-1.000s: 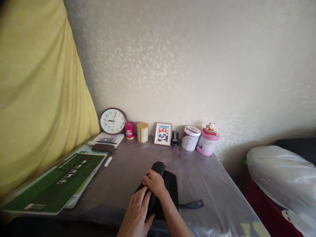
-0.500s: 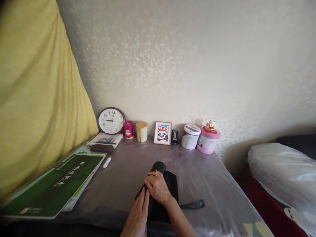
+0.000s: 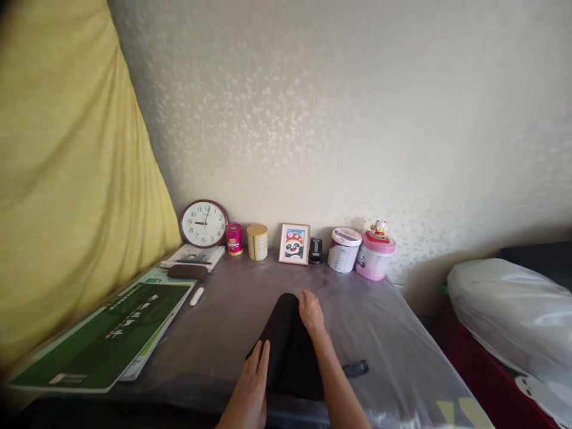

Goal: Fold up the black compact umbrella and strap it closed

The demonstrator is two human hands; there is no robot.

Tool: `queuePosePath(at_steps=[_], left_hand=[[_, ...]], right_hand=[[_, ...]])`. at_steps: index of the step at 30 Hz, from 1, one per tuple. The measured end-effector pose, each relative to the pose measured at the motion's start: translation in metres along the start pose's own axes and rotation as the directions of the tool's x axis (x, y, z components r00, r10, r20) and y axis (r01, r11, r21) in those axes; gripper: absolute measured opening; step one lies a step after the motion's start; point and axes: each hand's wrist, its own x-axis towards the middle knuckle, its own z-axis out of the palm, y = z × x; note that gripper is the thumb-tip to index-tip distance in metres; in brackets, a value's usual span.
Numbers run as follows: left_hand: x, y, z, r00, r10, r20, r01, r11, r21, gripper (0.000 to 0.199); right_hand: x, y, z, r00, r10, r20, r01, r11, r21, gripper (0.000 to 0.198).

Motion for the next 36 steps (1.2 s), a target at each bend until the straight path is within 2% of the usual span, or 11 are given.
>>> queuePosePath(at_steps=[5,8,11,18,23,26,30,33,36], left_hand=[[-0.003,-0.005,0.005,0.998,0.037,-0.057,-0.040,0.998,-0.043,0.089],[-0.004,-0.008,0.006,0.996,0.051,-0.071,-0.054,0.997,-0.048,0.088],[-0.006,-0.008,0.006,0.994,0.057,-0.096,-0.063,0.996,-0.058,0.087],[-0.006,-0.011,0.009,0.990,0.078,-0.117,-0.084,0.995,-0.044,0.086],[-0.007,-0.014,0.012,0.991,0.070,-0.115,-0.081,0.993,-0.088,0.088],[-0.007,-0.014,0.013,0.991,0.066,-0.119,-0.078,0.992,-0.103,0.090],[-0.006,-0.012,0.012,0.993,0.052,-0.108,-0.061,0.994,-0.086,0.090],[-0.006,-0.009,0.009,0.996,0.031,-0.087,-0.035,0.998,-0.050,0.090],[-0.005,-0.008,0.008,0.998,0.029,-0.064,-0.030,1.000,-0.010,0.090]], right_hand=[[-0.040,0.033,-0.038,0.985,0.163,-0.049,-0.163,0.987,0.002,0.035],[-0.066,0.037,-0.048,0.970,0.244,0.012,-0.244,0.969,0.043,0.034],[-0.084,0.029,-0.050,0.943,0.315,0.109,-0.326,0.940,0.102,0.038],[-0.093,0.014,-0.041,0.947,0.279,0.158,-0.298,0.948,0.112,0.044],[-0.087,0.013,-0.038,0.979,0.190,0.073,-0.197,0.975,0.101,0.032],[-0.080,-0.001,-0.040,0.981,0.154,0.120,-0.178,0.957,0.227,0.033],[-0.073,-0.033,-0.037,0.959,0.155,0.237,-0.243,0.880,0.409,0.039],[-0.069,-0.054,-0.024,0.948,0.154,0.278,-0.280,0.819,0.500,0.043],[-0.064,-0.063,-0.008,0.956,0.148,0.254,-0.260,0.829,0.495,0.041]])
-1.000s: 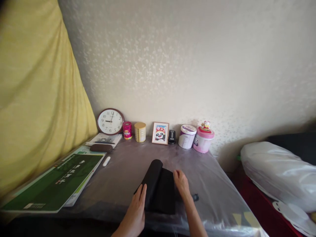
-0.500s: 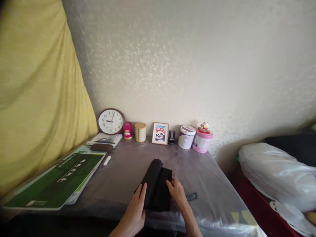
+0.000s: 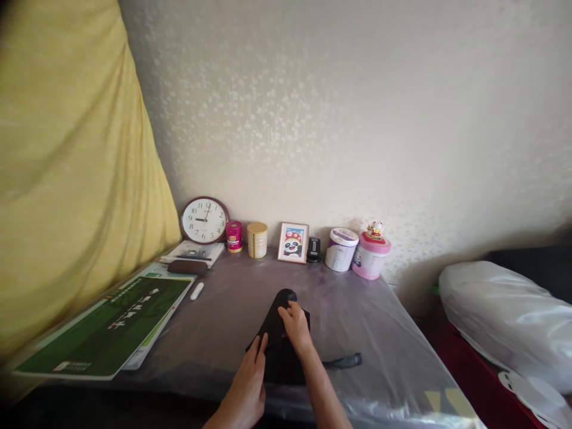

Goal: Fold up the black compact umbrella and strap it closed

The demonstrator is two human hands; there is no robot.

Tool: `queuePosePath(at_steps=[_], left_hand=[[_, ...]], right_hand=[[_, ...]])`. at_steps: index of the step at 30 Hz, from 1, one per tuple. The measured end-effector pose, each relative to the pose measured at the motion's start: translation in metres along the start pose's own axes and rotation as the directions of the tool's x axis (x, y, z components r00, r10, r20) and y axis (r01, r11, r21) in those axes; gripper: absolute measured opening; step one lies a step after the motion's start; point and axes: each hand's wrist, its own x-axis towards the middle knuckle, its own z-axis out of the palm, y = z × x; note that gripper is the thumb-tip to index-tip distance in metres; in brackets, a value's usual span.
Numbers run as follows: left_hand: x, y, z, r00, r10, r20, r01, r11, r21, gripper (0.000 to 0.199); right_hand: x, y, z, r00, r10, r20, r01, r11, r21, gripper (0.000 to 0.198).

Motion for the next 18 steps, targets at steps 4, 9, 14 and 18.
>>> queuePosePath(at_steps=[4,9,14,18], left_hand=[[0.001,-0.001,0.000,1.000,0.008,0.006,-0.008,0.999,0.045,0.087],[0.001,-0.002,-0.004,0.998,-0.001,0.059,-0.006,0.993,0.120,0.077],[0.000,-0.009,0.002,0.998,-0.008,0.064,-0.003,0.984,0.175,0.069],[-0.003,-0.030,0.020,0.998,0.058,0.007,-0.058,0.984,0.168,0.063]], right_hand=[[0.009,0.004,0.014,0.999,0.024,-0.037,-0.029,0.987,-0.157,0.039],[0.014,0.007,0.022,1.000,-0.001,0.001,0.001,0.949,-0.317,0.036],[0.012,0.002,0.026,0.993,0.011,0.115,0.028,0.944,-0.330,0.029],[0.006,-0.007,0.024,0.980,-0.034,0.196,0.106,0.925,-0.365,0.014]])
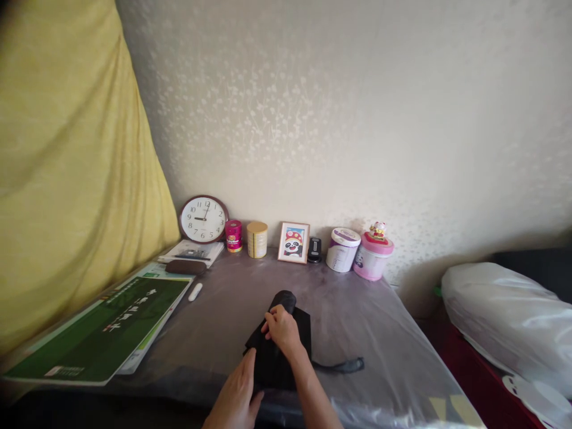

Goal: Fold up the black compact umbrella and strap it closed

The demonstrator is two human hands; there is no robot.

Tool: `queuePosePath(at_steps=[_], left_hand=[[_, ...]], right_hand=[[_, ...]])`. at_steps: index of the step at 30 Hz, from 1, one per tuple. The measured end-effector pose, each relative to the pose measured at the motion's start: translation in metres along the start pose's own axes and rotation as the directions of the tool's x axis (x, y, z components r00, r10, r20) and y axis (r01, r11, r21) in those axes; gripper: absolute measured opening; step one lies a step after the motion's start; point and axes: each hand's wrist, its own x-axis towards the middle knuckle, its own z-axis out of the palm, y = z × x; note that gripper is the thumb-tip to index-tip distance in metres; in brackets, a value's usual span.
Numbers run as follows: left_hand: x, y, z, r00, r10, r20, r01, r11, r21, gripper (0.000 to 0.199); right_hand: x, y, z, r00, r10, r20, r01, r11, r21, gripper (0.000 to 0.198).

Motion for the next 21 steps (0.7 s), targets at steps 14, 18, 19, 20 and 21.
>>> queuePosePath(at_steps=[14,18,19,20,21], left_hand=[[0.018,0.011,0.004,0.977,0.128,-0.168,-0.138,0.989,-0.049,0.085],[0.020,0.012,0.010,0.986,0.086,-0.143,-0.084,0.996,0.018,0.089],[0.021,0.012,0.010,0.986,0.074,-0.151,-0.069,0.997,0.038,0.087],[0.022,0.012,0.010,0.986,0.064,-0.154,-0.056,0.997,0.055,0.085],[0.023,0.011,0.010,0.987,0.059,-0.148,-0.050,0.997,0.066,0.082]], right_hand=[[-0.025,-0.011,-0.009,0.955,-0.276,0.107,0.285,0.955,-0.077,0.022],[-0.032,0.007,-0.009,0.875,-0.483,0.018,0.481,0.867,-0.129,0.026],[-0.030,0.013,-0.008,0.854,-0.520,0.005,0.515,0.844,-0.150,0.027],[-0.026,0.019,-0.007,0.839,-0.544,0.000,0.537,0.827,-0.168,0.028],[-0.020,0.024,-0.006,0.831,-0.556,-0.002,0.546,0.817,-0.189,0.028]])
